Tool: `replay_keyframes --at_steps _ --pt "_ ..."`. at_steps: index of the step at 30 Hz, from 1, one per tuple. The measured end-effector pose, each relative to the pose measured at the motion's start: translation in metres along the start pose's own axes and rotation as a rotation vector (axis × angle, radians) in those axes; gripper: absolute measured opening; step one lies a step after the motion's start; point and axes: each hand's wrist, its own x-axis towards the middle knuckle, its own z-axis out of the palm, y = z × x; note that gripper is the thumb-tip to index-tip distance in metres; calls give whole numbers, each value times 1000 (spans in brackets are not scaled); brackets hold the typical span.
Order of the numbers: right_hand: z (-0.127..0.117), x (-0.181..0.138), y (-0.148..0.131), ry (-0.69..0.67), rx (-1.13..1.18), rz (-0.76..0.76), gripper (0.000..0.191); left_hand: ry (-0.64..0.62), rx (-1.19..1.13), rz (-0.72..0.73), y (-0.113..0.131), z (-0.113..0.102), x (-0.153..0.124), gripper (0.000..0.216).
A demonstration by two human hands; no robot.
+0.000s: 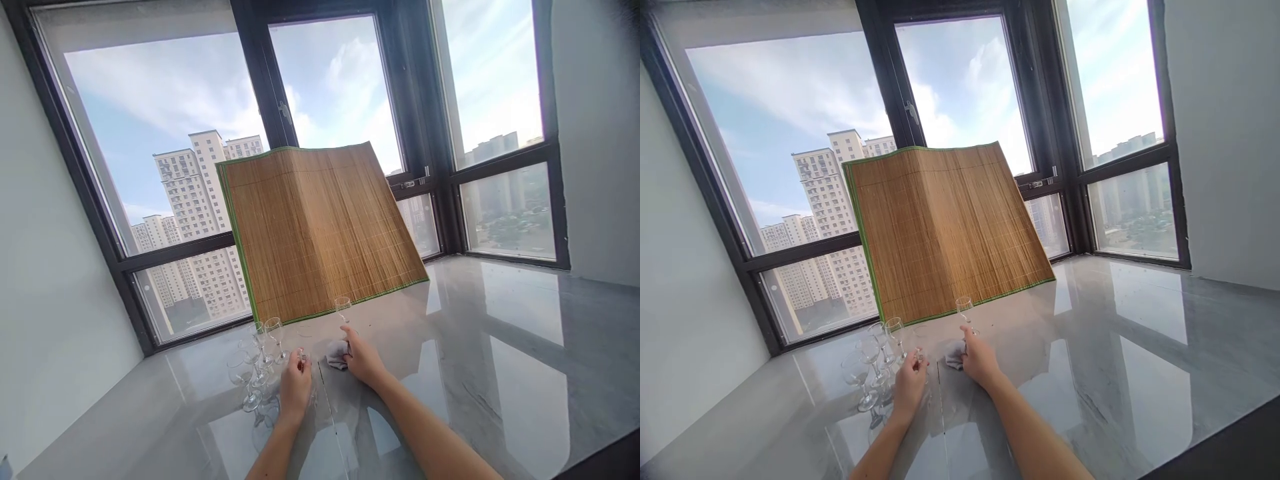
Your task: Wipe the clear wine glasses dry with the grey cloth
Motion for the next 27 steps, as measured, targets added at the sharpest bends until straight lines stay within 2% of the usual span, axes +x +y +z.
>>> replay_keyframes --at_steps 3,7,11,15,18,20,23,27 --pt "1 -7 -8 -41 18 -29 80 -2 21 85 6 -1 -4 43" --pt "7 -12 -16 -46 -25 -43 80 14 65 97 11 -3 -6 36" --pt "16 -11 -21 33 149 -157 75 -20 147 73 17 -7 -8 26" --pt "24 -13 -33 126 377 -299 72 -59 249 138 24 -10 -12 22" --pt "22 -15 -43 214 382 -367 65 -69 333 170 27 -9 -15 24" --pt "14 -15 -44 330 308 -357 60 -69 409 197 29 -9 -16 20" --pt "-1 -12 -34 490 177 -255 55 -51 463 285 30 -8 -17 19" --pt "-13 -7 -15 457 96 -82 56 21 441 289 29 -8 -17 21"
